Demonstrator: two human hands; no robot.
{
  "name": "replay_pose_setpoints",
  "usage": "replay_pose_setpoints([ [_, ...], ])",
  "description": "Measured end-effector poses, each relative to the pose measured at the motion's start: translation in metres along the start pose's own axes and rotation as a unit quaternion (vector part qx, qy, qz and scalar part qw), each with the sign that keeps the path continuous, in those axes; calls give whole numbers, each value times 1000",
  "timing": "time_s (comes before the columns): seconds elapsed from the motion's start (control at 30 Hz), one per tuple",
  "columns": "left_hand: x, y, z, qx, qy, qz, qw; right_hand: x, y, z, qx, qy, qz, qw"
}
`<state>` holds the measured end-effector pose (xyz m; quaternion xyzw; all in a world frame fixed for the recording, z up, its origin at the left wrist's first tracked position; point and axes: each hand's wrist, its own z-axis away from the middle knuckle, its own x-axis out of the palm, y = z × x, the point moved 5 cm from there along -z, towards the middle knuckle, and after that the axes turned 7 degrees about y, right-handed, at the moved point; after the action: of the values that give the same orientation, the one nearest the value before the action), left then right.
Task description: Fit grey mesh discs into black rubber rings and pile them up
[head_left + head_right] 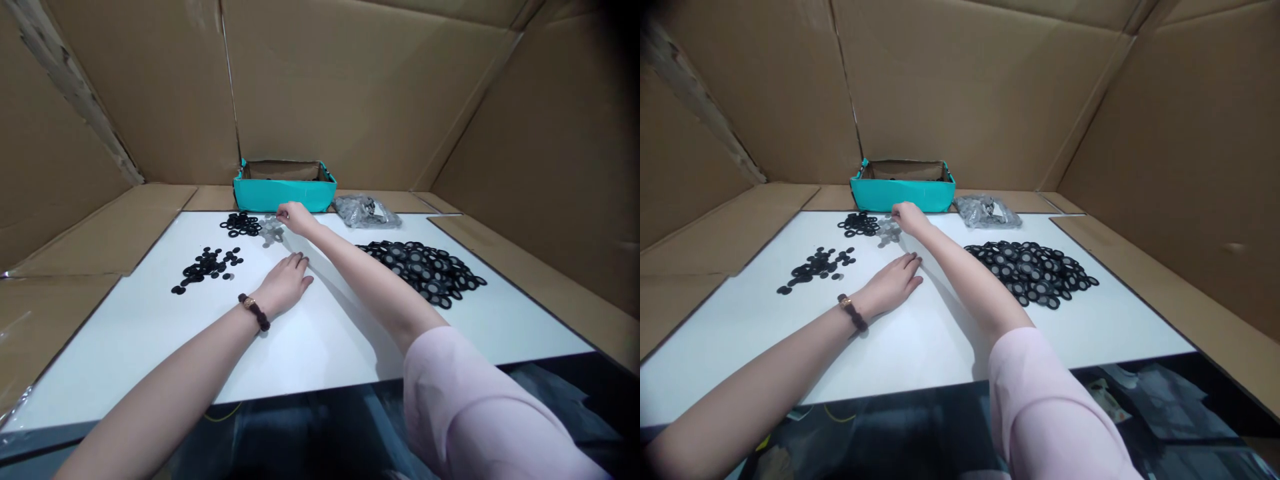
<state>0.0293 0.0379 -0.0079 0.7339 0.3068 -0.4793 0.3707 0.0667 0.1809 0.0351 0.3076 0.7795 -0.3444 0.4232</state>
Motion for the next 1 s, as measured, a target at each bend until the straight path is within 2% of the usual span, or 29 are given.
replay_pose_setpoints([
  [0.37,1,-4,1,0,2,-10,1000,-1,4,9,35,34,-66,997],
  [0.5,3,-6,1,-2,4,11,1000,-22,9,21,43,101,-111,988],
  [0.6,-1,-7,0,-6,44,40,998,-47,8,48,31,141,-145,979],
  [0.77,-19,-13,-1,-62,156,54,984,-74,0,111,37,129,-195,972],
  [0.9,-29,-12,-1,-78,169,91,978,-75,2,148,88,100,-296,946],
  [1.0,-35,-6,1,-91,179,141,969,-65,9,161,171,52,-390,903],
])
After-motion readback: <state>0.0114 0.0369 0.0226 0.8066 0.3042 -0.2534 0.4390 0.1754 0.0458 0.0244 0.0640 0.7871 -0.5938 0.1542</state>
